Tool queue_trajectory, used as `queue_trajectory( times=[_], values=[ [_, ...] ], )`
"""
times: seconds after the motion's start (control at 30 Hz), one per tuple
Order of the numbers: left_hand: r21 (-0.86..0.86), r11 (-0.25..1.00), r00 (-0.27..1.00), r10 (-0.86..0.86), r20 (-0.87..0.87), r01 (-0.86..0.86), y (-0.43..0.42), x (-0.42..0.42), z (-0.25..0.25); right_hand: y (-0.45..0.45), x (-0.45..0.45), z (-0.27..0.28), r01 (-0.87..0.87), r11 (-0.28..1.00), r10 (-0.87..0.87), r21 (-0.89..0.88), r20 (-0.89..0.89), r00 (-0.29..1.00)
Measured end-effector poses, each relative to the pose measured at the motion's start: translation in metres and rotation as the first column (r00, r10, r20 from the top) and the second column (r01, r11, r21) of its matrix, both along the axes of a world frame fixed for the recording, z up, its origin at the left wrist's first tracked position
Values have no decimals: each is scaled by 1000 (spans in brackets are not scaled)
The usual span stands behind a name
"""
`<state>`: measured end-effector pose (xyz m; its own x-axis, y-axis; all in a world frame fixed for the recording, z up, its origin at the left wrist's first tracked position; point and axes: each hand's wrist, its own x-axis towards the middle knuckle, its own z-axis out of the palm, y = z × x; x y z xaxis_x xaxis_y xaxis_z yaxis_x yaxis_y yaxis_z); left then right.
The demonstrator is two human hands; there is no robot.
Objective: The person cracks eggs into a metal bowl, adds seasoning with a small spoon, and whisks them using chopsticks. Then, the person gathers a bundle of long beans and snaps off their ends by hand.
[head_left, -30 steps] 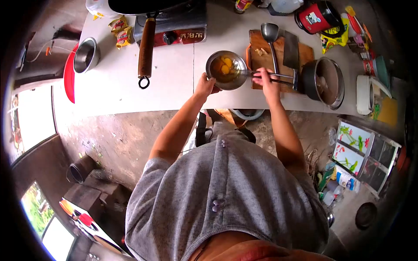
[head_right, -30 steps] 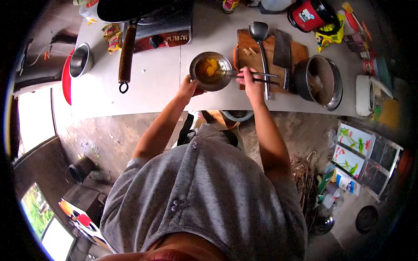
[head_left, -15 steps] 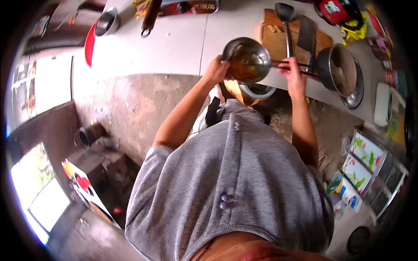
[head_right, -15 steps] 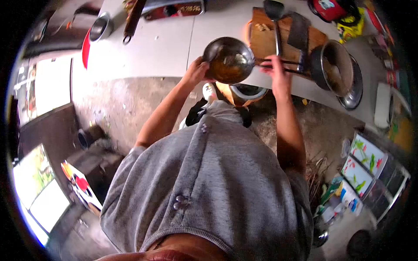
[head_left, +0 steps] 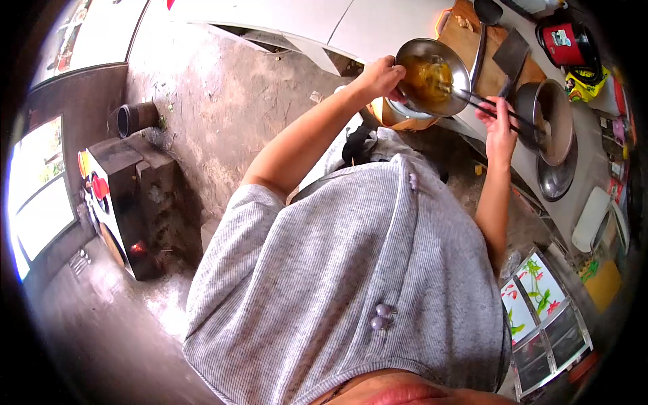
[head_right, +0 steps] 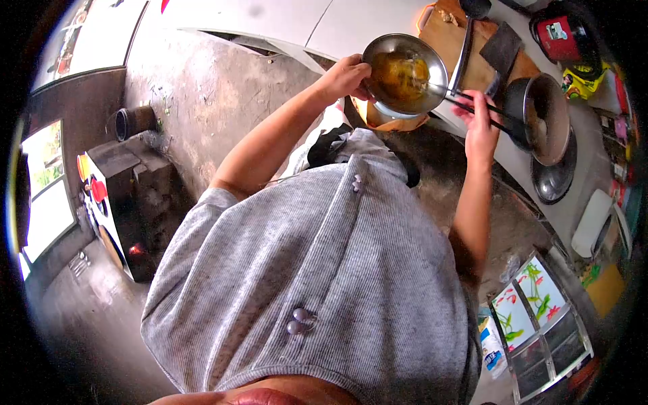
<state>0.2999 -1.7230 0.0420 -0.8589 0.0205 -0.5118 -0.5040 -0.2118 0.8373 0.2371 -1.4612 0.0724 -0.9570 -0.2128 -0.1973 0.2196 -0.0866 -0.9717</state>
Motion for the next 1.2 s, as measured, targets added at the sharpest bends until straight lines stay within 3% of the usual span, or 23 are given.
queue_trajectory(
  times=[0.13, 0.2, 0.23, 0.27, 0.33, 0.37, 0.4, 0.47, 0.53, 0.6, 0.67, 0.73, 0.8, 0.87, 0.97, 1.0, 1.03, 1.13, 1.2],
  values=[
    [-60, 998, 998, 29, 54, -25, 11, 16, 5, 13, 6, 1, 30, 994, -33, -103, -27, 999],
    [-17, 1000, 1000, 5, 1, -5, 12, 23, 1, 17, 8, 0, -82, 996, 83, -20, 36, 996],
    [-57, 998, 998, 16, 58, -13, 13, 27, 7, 18, 11, 4, -144, 989, 146, -37, 56, 988],
    [-59, 998, 999, 12, 39, -10, 16, 32, 14, 18, 13, 5, -82, 994, 87, -65, 62, 994],
    [-27, 1000, 997, 14, 82, -12, 11, 33, 14, 7, 15, -1, 96, 994, -101, -51, -98, 990],
    [-509, 850, 879, -340, -334, 135, -5, 34, -20, 7, 16, 2, -11, 999, 12, 34, -31, 999],
    [-317, 943, 955, -183, -232, 104, 0, 35, -18, 8, 16, 2, -124, 992, 125, -11, 79, 989],
    [42, 995, 993, 92, 68, -95, 3, 37, 2, 3, 16, 1, -107, 993, 110, -41, 82, 991],
    [72, 988, 985, 129, 113, -137, -5, 33, -3, -14, 15, -2, 53, 998, -52, 23, -34, 998],
    [65, 989, 985, 124, 122, -132, -16, 28, -9, -23, 11, -9, -117, 993, 117, -6, 52, 992],
    [42, 988, 980, 142, 142, -149, -29, 19, -21, -41, 5, -19, -78, 996, 80, -35, 60, 995],
    [20, 987, 974, 151, 170, -157, -41, 7, -29, -60, -1, -25, 102, 995, -101, 8, -70, 992],
    [20, 990, 987, 135, 85, -138, -56, -5, -48, -76, -9, -30, -34, 999, 32, 20, 101, 994],
    [-30, 993, 988, 120, 93, -117, -67, -17, -54, -92, -15, -31, 49, 999, -50, 12, 128, 991],
    [87, 986, 986, 133, 100, -142, -83, -38, -78, -114, -30, -54, 142, 988, -146, 67, 53, 988],
    [108, 981, 985, 153, 80, -161, -86, -45, -83, -120, -34, -54, 62, 997, -69, 52, 145, 987],
    [128, 975, 982, 176, 63, -183, -91, -52, -89, -127, -37, -55, 96, 993, -105, 72, 129, 986],
    [117, 989, 995, 93, 32, -96, -105, -69, -98, -145, -47, -61, 235, 967, -241, 101, 50, 969],
    [49, 996, 996, 78, 40, -80, -112, -74, -94, -151, -52, -66, 196, 976, -205, 98, 89, 975]
  ],
)
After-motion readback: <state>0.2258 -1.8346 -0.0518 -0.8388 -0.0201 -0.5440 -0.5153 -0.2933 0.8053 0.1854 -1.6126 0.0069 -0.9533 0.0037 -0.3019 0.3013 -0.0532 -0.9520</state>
